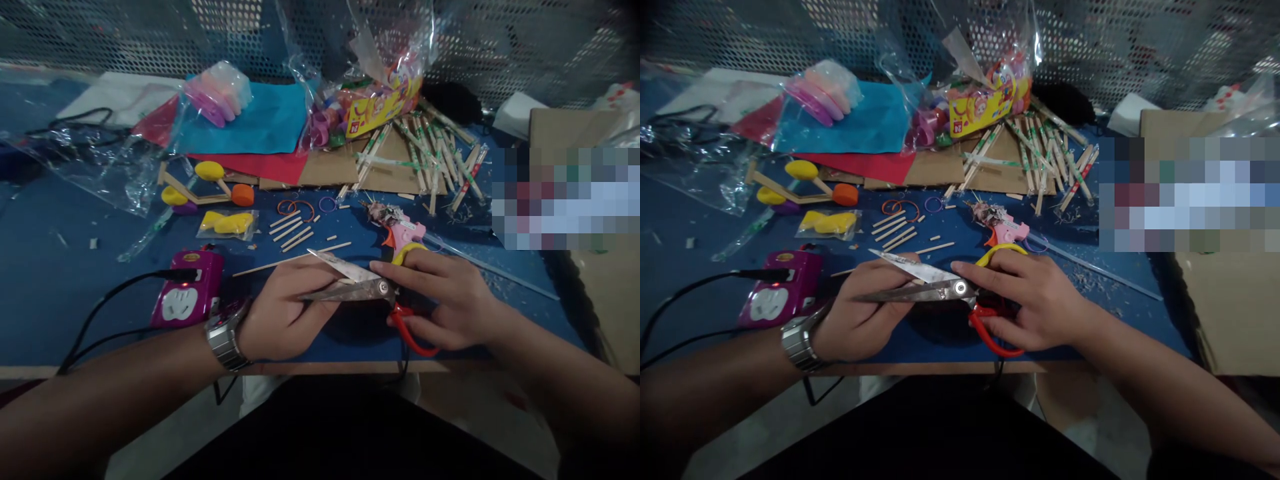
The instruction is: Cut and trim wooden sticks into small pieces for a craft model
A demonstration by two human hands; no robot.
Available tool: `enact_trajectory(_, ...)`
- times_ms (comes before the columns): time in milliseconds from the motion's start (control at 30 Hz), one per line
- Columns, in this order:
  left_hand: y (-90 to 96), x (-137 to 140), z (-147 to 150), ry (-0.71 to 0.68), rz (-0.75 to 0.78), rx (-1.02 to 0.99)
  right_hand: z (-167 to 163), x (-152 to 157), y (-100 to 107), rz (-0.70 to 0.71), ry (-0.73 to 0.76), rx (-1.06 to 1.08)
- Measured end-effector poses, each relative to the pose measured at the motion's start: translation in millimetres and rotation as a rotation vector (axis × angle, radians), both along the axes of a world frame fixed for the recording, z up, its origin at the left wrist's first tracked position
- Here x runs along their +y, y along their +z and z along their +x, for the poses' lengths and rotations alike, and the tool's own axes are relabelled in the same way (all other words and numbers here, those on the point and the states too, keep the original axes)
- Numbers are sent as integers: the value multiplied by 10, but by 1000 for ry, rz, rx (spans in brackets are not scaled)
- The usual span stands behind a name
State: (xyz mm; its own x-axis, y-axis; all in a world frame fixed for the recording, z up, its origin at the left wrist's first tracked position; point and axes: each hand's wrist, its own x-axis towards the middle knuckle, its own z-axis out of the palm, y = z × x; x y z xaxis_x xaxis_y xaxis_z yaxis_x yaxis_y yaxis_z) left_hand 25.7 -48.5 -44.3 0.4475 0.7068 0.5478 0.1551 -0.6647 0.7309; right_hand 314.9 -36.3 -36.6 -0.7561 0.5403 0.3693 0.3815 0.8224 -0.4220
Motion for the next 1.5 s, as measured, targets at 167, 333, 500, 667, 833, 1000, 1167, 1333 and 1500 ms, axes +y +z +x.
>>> enact_trajectory(167, 5, -2, 14, 5, -28, -7, -15, -15, 12, -31, -1, 53)
enact_trajectory(333, -8, -3, 12, 12, -26, -11, -29, -23, 18, -36, -7, 61)
enact_trajectory(500, -20, 6, -4, 3, -11, 5, -26, -20, 7, -35, -4, 53)
enact_trajectory(667, -10, 7, -2, -9, -7, 18, -23, -18, 9, -30, 2, 52)
enact_trajectory(833, -9, 3, -10, -14, -1, 34, -23, -20, 4, -46, 10, 47)
enact_trajectory(1000, 7, 1, -3, -16, -3, 13, -36, -18, 14, -53, 13, 56)
enact_trajectory(1167, 5, 4, 5, -28, 16, -6, -41, -13, 13, -28, 11, 51)
enact_trajectory(1333, -38, -4, -16, -10, -9, 6, -46, 0, 6, 17, 24, 41)
enact_trajectory(1500, -74, -10, -21, -33, -14, -3, -35, -1, -2, 20, 27, 46)
